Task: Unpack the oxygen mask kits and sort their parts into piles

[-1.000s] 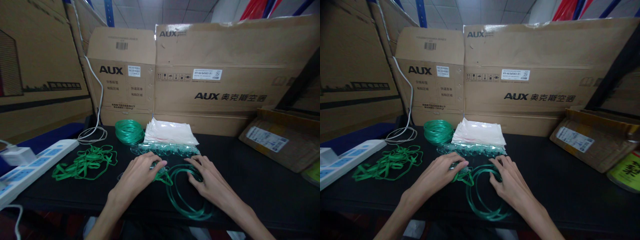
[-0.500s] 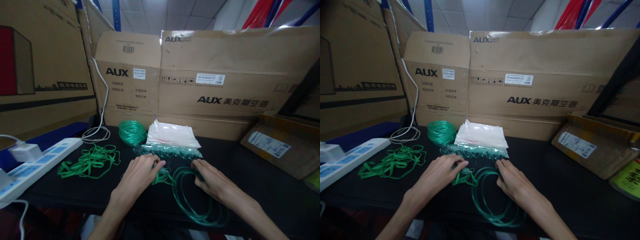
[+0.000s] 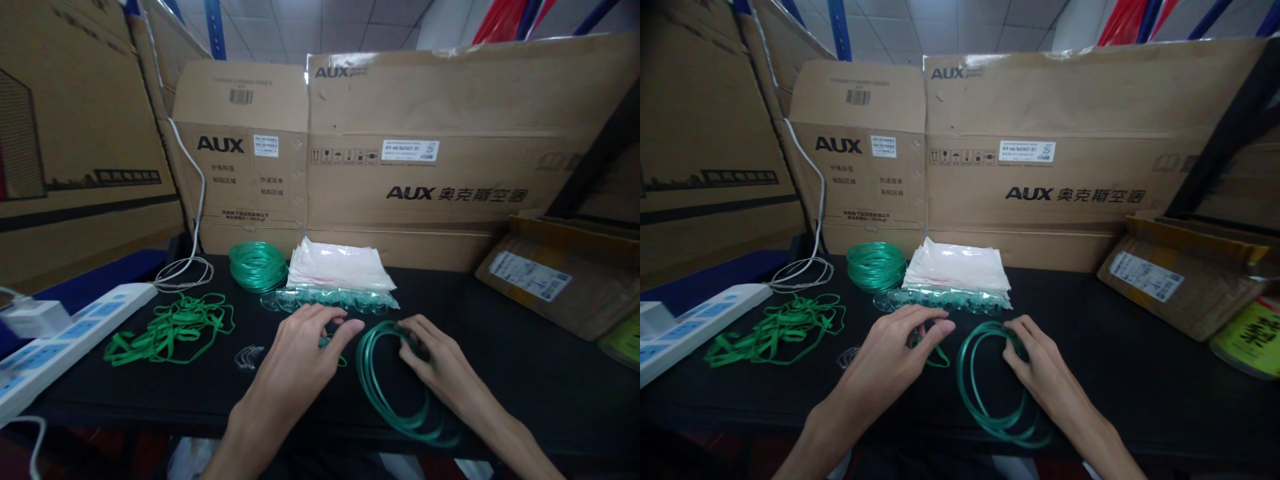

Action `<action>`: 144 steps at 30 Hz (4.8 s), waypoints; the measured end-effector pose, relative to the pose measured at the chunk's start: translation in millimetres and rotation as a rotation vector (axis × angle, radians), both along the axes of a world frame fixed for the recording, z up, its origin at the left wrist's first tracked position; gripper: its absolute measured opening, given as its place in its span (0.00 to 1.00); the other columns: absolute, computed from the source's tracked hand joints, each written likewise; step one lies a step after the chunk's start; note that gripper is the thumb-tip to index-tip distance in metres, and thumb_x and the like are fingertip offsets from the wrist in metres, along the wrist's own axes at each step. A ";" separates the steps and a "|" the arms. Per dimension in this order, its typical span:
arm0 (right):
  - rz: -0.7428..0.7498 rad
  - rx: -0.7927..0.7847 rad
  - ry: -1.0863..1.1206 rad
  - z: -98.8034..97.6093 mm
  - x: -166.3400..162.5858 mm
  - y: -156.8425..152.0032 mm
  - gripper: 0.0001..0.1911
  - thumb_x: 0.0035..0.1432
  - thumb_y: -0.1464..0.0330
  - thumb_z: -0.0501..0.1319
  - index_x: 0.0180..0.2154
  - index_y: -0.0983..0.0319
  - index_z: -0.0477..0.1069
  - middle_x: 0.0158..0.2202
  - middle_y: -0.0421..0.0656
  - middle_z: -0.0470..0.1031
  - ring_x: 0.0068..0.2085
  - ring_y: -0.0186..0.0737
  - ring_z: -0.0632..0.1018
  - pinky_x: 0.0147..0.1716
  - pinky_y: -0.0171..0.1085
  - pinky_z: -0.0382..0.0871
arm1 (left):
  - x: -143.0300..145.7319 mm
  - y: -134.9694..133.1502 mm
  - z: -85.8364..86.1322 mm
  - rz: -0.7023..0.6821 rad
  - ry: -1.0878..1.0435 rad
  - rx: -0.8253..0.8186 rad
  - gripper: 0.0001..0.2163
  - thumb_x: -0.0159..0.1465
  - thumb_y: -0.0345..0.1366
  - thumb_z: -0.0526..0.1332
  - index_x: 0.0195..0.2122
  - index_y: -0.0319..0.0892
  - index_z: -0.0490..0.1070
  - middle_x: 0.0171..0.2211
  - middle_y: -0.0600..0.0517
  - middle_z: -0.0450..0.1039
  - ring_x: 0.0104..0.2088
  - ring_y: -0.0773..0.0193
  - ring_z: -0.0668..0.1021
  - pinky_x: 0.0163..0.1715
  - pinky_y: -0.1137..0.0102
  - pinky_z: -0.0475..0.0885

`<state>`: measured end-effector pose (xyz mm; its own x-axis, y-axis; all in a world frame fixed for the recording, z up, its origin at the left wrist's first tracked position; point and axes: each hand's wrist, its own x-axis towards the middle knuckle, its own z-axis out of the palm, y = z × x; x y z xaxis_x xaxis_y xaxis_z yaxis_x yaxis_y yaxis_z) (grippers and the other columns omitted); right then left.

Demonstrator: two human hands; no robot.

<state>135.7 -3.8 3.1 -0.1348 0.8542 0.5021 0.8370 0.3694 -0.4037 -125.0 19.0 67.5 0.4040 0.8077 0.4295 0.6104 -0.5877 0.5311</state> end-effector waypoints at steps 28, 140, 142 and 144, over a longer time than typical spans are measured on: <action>-0.079 -0.260 0.035 7.0 25.3 -18.0 0.10 0.63 0.63 0.54 0.33 0.58 0.71 0.29 0.43 0.76 0.28 0.42 0.77 0.30 0.39 0.71 | 53.8 36.4 -28.3 -0.347 0.419 0.102 0.08 0.72 0.35 0.55 0.47 0.42 0.71 0.47 0.48 0.75 0.48 0.56 0.78 0.50 0.64 0.71; 0.162 -0.287 0.952 12.5 -76.8 6.1 0.34 0.55 0.56 0.69 0.60 0.59 0.64 0.45 0.44 0.72 0.24 0.29 0.70 0.22 0.33 0.67 | -8.3 32.2 -20.8 -0.241 -0.186 -0.143 0.08 0.66 0.42 0.64 0.43 0.46 0.77 0.35 0.55 0.77 0.30 0.66 0.72 0.33 0.72 0.66; 0.150 -0.257 0.973 12.5 -76.0 6.8 0.34 0.56 0.57 0.69 0.60 0.58 0.64 0.45 0.44 0.71 0.24 0.28 0.69 0.22 0.33 0.66 | -9.5 31.0 -19.3 -0.255 -0.128 -0.176 0.09 0.65 0.42 0.65 0.43 0.46 0.78 0.32 0.57 0.76 0.29 0.67 0.71 0.31 0.73 0.65; 0.111 -0.209 0.997 11.8 -75.0 7.9 0.34 0.55 0.57 0.70 0.60 0.59 0.65 0.45 0.44 0.72 0.24 0.28 0.68 0.22 0.33 0.66 | -13.2 31.2 -16.3 -0.236 -0.074 -0.203 0.10 0.65 0.44 0.64 0.43 0.47 0.79 0.26 0.59 0.72 0.26 0.67 0.69 0.29 0.73 0.63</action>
<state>60.7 4.1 14.9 0.1789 0.9458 0.2711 0.0509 0.2663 -0.9625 -138.1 50.2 51.2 0.5641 0.7676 0.3042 0.4253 -0.5859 0.6898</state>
